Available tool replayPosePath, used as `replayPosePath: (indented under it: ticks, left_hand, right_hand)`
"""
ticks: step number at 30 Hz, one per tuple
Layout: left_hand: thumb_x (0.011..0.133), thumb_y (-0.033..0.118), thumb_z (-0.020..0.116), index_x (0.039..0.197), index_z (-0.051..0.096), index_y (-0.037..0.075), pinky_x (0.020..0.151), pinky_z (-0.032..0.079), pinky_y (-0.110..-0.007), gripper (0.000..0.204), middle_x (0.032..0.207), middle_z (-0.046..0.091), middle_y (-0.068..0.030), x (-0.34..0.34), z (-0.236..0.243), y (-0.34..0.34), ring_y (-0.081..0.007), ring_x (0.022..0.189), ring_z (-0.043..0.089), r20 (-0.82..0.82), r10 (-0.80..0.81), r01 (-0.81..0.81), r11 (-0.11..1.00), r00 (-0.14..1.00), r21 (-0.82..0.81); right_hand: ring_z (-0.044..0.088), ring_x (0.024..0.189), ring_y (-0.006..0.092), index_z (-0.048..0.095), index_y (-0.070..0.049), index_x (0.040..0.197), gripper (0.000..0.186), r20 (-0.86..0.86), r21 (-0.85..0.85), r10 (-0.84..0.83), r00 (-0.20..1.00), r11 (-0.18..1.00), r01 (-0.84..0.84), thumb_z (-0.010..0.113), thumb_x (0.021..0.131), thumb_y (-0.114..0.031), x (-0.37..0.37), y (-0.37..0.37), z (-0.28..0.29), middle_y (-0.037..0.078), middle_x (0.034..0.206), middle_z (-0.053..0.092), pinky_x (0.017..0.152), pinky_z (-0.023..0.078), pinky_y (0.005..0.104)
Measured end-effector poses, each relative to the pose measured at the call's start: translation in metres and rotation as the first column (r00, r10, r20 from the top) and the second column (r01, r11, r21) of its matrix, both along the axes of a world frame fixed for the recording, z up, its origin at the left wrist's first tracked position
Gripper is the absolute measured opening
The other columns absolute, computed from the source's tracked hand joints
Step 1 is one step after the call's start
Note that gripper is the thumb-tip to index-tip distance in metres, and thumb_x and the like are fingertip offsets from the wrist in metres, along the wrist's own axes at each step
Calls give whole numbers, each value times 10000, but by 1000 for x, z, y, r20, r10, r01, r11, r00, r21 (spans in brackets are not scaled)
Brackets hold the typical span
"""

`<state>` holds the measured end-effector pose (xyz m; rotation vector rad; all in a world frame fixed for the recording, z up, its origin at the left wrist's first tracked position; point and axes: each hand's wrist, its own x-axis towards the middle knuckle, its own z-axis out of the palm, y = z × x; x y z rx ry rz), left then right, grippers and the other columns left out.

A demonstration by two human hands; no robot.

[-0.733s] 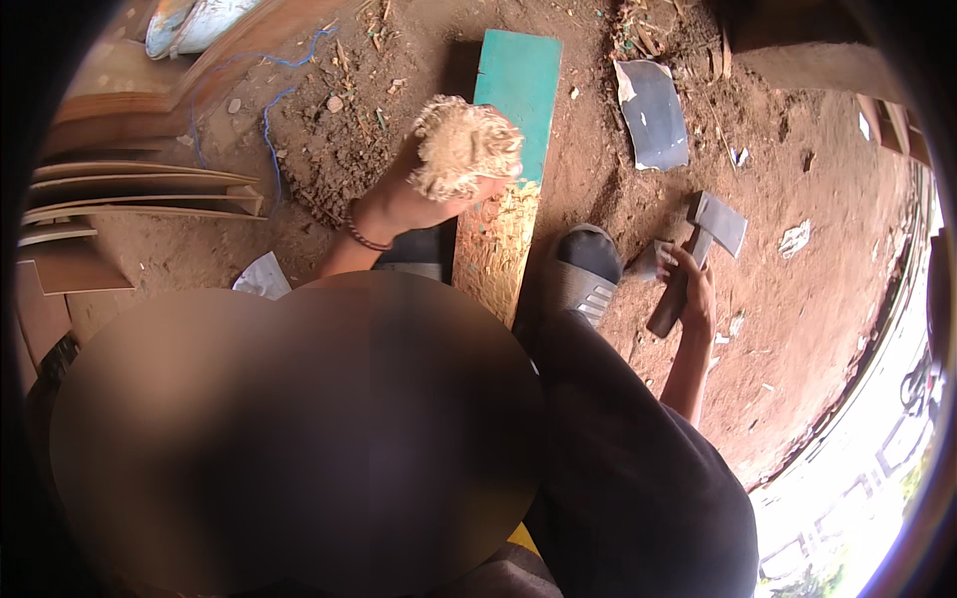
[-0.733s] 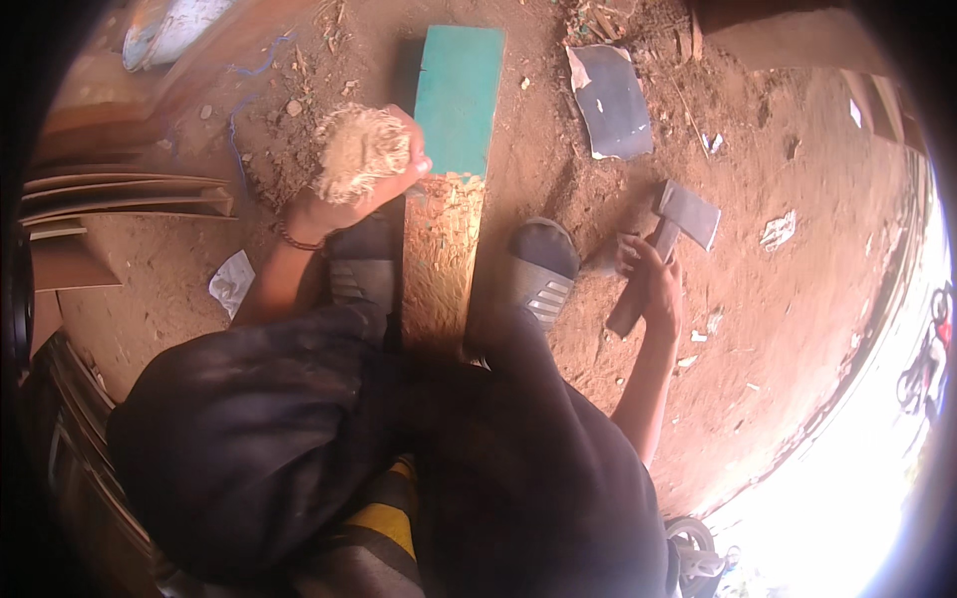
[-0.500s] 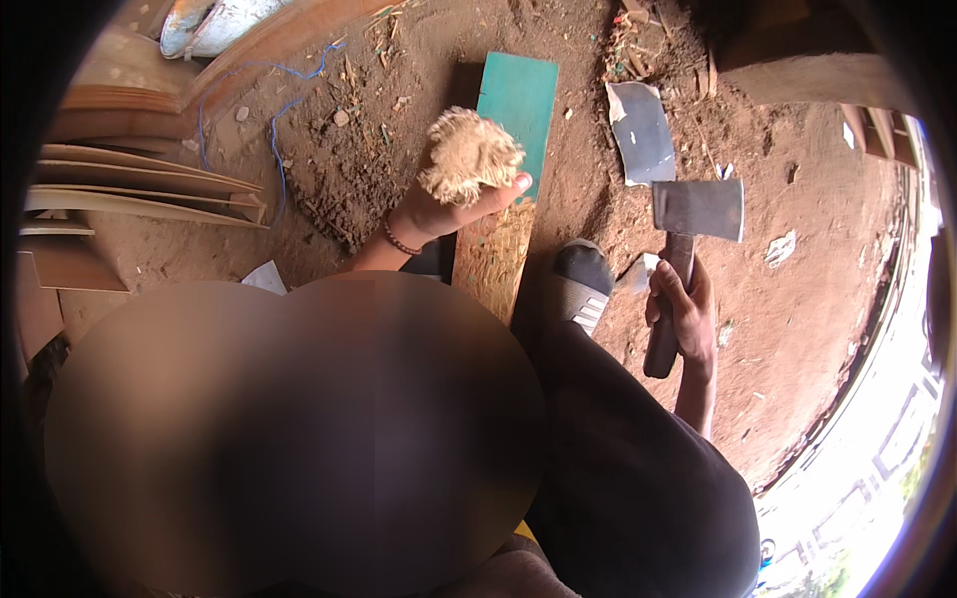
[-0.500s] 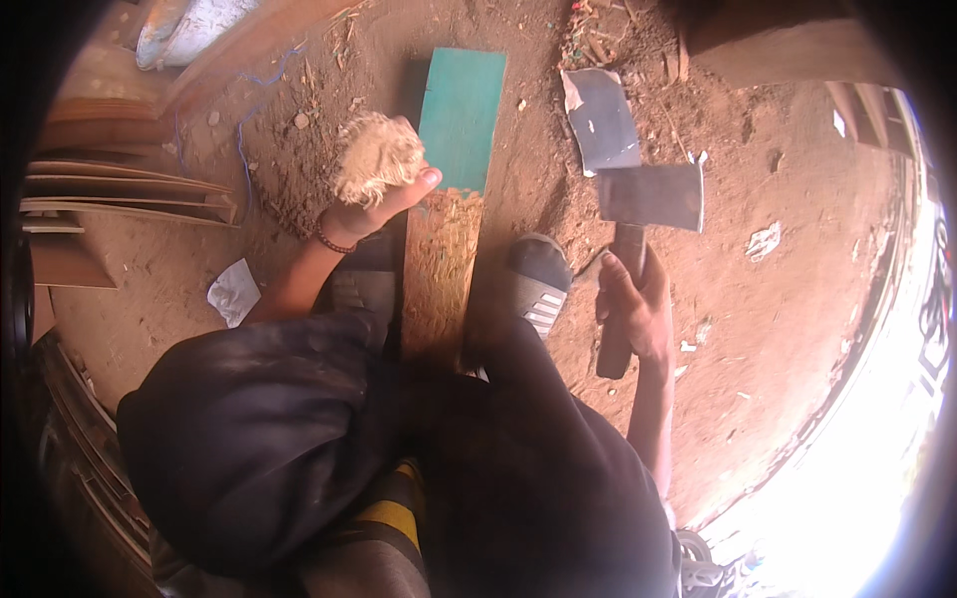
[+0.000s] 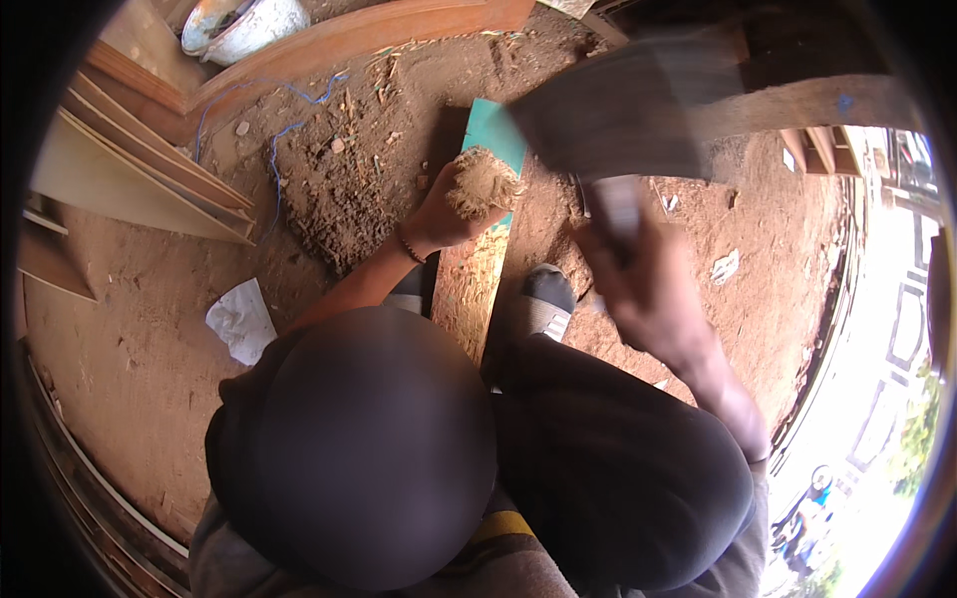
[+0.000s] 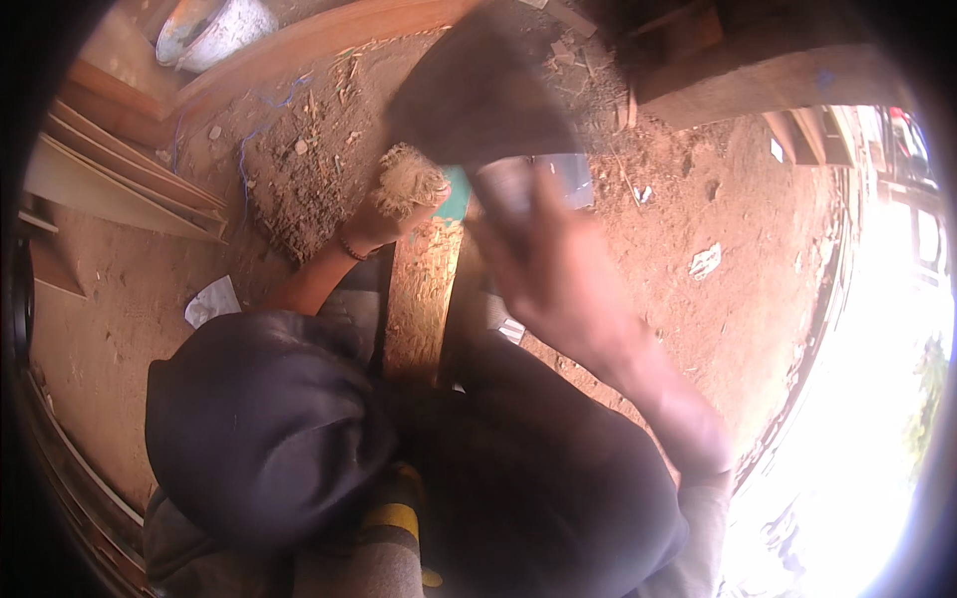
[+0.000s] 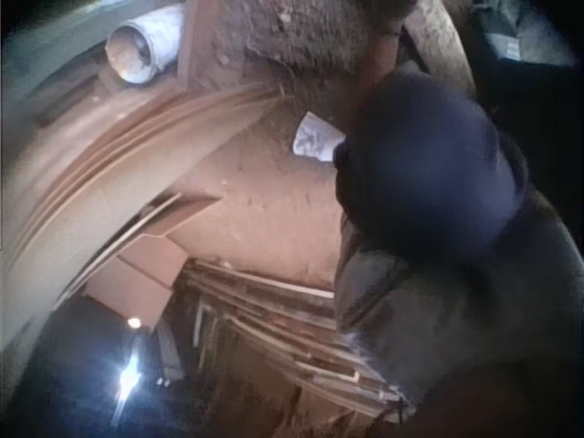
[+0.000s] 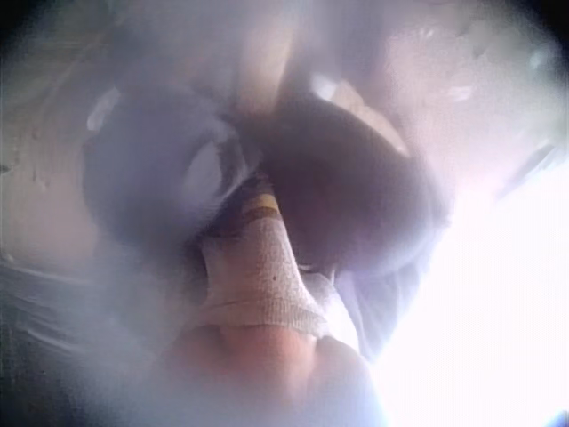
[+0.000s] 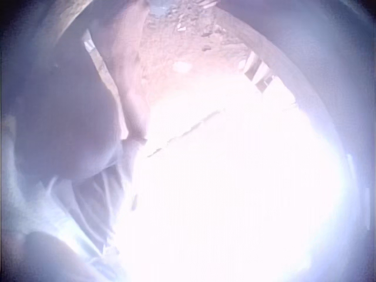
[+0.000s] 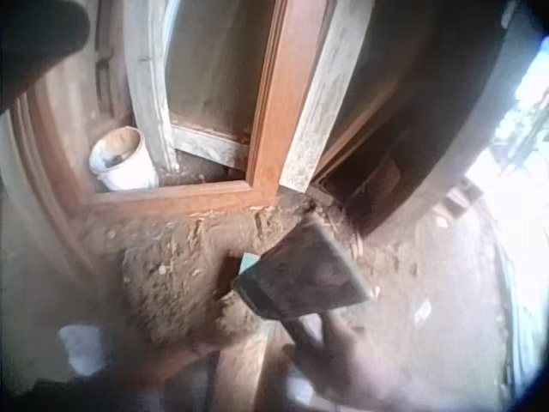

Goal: The person uses a small axe to chip away at a green-painted wooden plank resting on the ground. They repeatedly strike the plank, remove wood chips by hand, and continue carving the same area throughout the clip.

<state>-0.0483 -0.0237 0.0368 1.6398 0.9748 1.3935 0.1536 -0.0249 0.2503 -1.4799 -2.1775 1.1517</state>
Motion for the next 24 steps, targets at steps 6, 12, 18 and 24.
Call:
replayPosePath:
  ticks: [6,12,18,24]
  left_hand:
    - [804,98,752,1162,597,42,861,501,-303,394,1107,670,-93,6,-8,-2,-122,1051,619,109,47,-64,984,993,164]
    - [793,151,752,1007,696,85,905,441,-420,231,1012,687,-62,-4,0,-1,-247,990,618,-192,19,-2,996,981,89]
    - [794,132,765,1129,617,63,937,453,-375,373,1123,650,-72,1,-6,-5,-215,1057,605,-136,-51,55,998,989,27]
    - [786,69,776,1207,543,7,856,509,-305,485,1102,647,-85,7,-12,-7,-138,1022,620,203,-72,74,997,977,-4]
  right_hand:
    - [610,619,247,509,26,1029,278,-26,-57,41,999,997,-43,665,901,-165,-14,2,-26,152,732,621,582,478,361]
    - [520,558,83,539,31,1135,323,-389,-20,-200,899,978,209,685,895,-129,-21,6,23,48,696,570,478,420,232]
    - [610,659,272,452,36,1156,344,-100,-87,-78,992,994,70,642,888,-64,-20,-4,-4,174,864,616,588,488,368]
    - [611,587,201,508,43,1067,307,123,-150,67,990,987,-48,649,922,-189,-13,3,-20,134,684,603,528,462,348]
